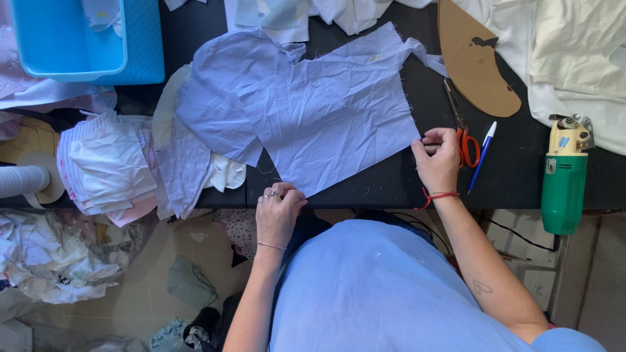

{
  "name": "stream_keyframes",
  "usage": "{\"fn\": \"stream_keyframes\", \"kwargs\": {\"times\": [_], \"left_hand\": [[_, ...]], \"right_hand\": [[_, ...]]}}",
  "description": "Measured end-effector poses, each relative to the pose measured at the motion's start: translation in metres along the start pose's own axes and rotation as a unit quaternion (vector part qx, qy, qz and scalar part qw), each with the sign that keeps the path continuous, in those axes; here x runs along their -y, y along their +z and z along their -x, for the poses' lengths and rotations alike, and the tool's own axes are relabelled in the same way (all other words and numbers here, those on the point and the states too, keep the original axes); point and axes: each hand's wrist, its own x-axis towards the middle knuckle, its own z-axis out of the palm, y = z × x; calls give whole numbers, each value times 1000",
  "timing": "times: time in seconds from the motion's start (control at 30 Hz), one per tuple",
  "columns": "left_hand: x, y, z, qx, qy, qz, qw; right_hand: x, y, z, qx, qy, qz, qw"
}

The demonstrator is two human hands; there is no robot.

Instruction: The person places a cardboard template on a piece of striped fabric, traces the outline with a pen, and then uses a handheld electric cutter to cut the fabric along the marked lines. The person repeats this process with another piece of fabric, stacking the cut pieces on the table.

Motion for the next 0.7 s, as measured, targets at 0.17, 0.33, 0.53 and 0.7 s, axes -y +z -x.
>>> {"fn": "stream_keyframes", "kwargs": {"times": [0.17, 0.33, 0.53, 0.7], "left_hand": [[3, 4, -1, -5, 5, -8, 1000], [0, 4, -8, -18, 46, -15, 999], [-17, -18, -22, 0, 93, 16, 996], [-32, -38, -34, 118, 117, 121, 979]], "right_hand": [[11, -2, 18, 123, 155, -71, 978], [36, 9, 34, 303, 287, -69, 906], [79, 33, 45, 315, 408, -301, 802], [62, 49, 50, 191, 436, -379, 793]]}}
